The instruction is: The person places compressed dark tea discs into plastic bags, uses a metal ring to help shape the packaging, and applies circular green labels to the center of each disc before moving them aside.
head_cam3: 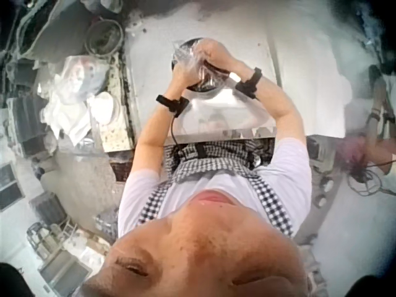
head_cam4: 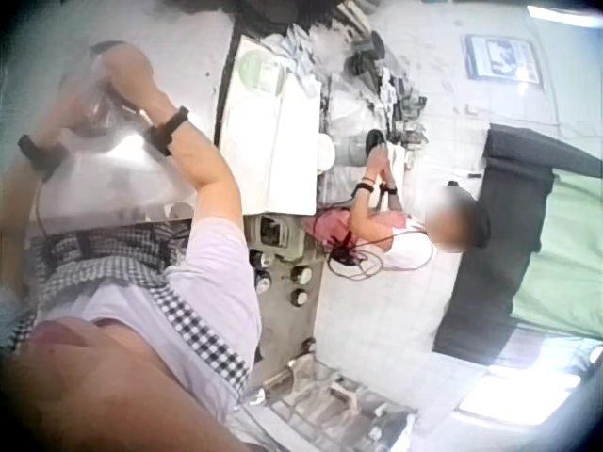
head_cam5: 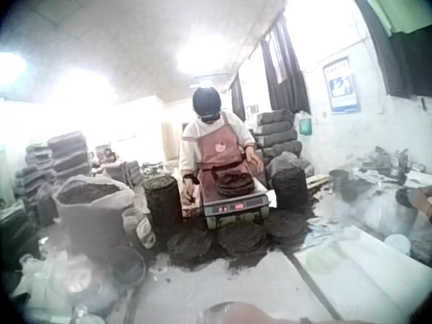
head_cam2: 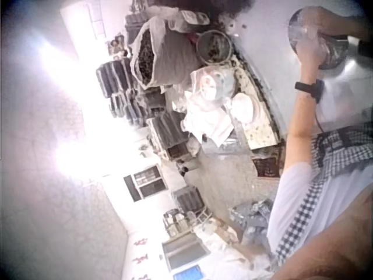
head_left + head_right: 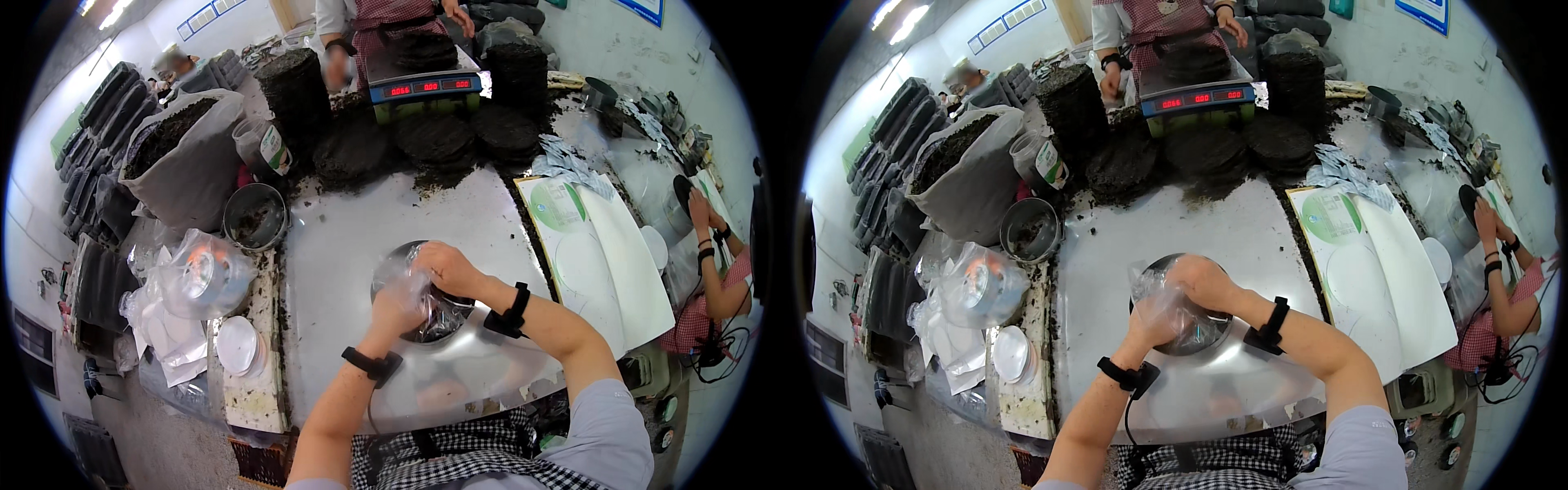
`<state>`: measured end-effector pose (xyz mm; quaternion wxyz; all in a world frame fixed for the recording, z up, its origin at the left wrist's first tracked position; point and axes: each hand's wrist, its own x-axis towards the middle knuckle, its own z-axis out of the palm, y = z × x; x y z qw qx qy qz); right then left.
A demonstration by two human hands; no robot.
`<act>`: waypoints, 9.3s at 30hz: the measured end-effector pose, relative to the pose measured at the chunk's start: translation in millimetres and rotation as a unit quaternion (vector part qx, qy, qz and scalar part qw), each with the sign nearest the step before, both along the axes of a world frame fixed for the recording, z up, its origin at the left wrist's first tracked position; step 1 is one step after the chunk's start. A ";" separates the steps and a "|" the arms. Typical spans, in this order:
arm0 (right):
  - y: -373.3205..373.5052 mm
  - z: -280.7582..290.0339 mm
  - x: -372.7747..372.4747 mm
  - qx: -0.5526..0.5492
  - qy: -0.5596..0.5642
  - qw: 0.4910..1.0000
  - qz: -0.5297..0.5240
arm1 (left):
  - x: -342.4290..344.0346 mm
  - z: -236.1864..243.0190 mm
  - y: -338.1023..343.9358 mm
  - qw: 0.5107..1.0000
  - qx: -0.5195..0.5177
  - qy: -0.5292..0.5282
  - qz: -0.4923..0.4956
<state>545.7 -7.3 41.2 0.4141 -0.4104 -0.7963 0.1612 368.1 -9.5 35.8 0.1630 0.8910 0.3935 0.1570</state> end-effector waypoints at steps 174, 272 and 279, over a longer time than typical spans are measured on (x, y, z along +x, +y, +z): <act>-60.1 14.5 -31.1 -0.071 -0.323 0.939 -0.092 | -57.4 -38.1 10.5 0.946 -0.191 -0.219 0.143; -246.4 98.4 -29.9 -0.190 -0.197 0.952 0.139 | -178.8 32.4 -164.1 0.969 0.202 0.080 -0.117; -252.9 30.7 89.6 -0.335 -0.533 0.777 0.016 | -188.3 -4.9 -158.1 0.975 0.017 0.164 -0.151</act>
